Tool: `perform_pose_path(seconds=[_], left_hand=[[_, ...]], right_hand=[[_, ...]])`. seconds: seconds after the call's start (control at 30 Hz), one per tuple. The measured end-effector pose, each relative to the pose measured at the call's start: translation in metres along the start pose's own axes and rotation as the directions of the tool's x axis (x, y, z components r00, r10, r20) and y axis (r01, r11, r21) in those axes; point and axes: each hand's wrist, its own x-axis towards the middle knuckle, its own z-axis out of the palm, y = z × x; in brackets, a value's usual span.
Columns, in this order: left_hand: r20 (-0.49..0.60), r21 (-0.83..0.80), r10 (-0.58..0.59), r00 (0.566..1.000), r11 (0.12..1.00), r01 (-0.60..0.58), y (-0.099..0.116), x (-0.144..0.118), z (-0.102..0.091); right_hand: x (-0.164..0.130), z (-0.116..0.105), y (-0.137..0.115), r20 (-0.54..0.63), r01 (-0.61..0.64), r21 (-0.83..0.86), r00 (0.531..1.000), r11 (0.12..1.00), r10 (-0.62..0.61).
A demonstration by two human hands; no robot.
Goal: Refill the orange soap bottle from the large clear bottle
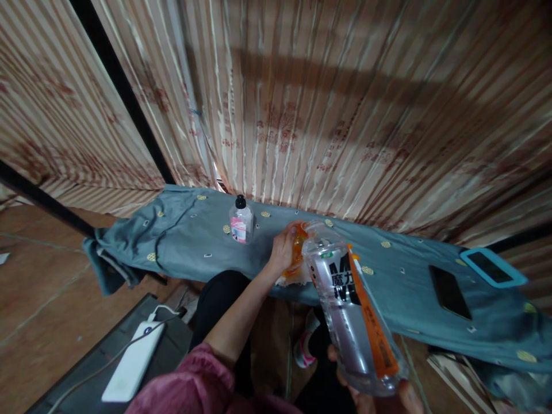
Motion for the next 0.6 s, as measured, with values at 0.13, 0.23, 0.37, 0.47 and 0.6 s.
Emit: perform_pose_path(seconds=[0.13, 0.23, 0.37, 0.47, 0.6], left_hand=[[-0.026, -0.009, -0.036, 0.999, 0.999, 0.036, -0.003, -0.005, 0.0], [-0.054, -0.044, -0.053, 0.997, 0.998, 0.051, -0.005, -0.007, 0.001], [-0.065, -0.096, -0.084, 0.994, 0.992, 0.077, -0.006, -0.008, 0.004], [-0.092, -0.078, -0.088, 0.992, 0.994, 0.081, -0.013, -0.012, 0.005], [-0.077, -0.022, -0.06, 0.995, 0.998, 0.059, -0.028, -0.027, 0.004]], right_hand=[[0.002, -0.002, -0.001, 0.008, 0.013, -0.034, 1.0, 0.999, -0.012], [0.003, -0.003, -0.002, 0.009, 0.016, -0.049, 1.0, 0.999, -0.015], [0.003, -0.004, -0.003, 0.037, 0.004, -0.045, 0.999, 0.999, -0.002], [0.002, -0.004, -0.004, 0.029, -0.016, -0.031, 0.999, 0.999, 0.017], [0.003, -0.004, -0.003, 0.007, -0.006, -0.019, 1.0, 1.0, 0.006]])
